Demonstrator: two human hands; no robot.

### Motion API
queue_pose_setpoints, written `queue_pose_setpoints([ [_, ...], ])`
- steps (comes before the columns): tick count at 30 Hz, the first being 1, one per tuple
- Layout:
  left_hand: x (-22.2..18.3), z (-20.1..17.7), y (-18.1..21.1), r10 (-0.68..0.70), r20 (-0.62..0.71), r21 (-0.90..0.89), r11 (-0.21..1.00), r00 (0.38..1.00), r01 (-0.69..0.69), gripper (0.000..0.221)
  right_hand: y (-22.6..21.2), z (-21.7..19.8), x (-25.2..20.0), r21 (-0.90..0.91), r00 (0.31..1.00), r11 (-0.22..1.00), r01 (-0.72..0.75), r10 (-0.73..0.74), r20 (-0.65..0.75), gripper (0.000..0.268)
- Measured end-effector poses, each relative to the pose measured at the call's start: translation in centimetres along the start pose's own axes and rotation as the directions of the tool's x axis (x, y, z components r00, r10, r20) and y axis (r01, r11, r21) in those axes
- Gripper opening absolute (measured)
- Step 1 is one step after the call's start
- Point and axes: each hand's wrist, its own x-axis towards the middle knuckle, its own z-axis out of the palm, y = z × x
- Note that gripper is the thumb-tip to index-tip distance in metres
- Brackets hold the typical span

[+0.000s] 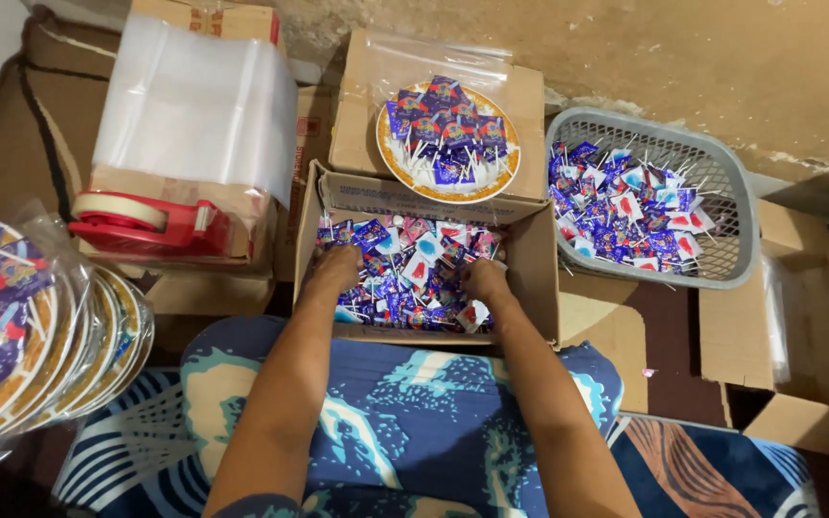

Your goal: The person sorts lollipops from a basket and a plate into a cardboard box by hand.

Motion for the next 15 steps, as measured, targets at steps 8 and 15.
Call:
queue_pose_setpoints([
  [8,-10.1,-9.5,6.0,0.124,-0.202,-0.07,0.988,0.971,-0.141,0.029,-3.9,-14.5,-9.8,0.398,0.953,0.867,0.3,-0.252,-0.169,0.014],
  [15,-11.3,-12.7,13.2,0.275,-0.501,-0.124,0.916,0.821,-0.382,0.024,-4.7,-23.0,-8.6,0.424,0.891,0.894,0.147,0.067,-0.448,0.023],
])
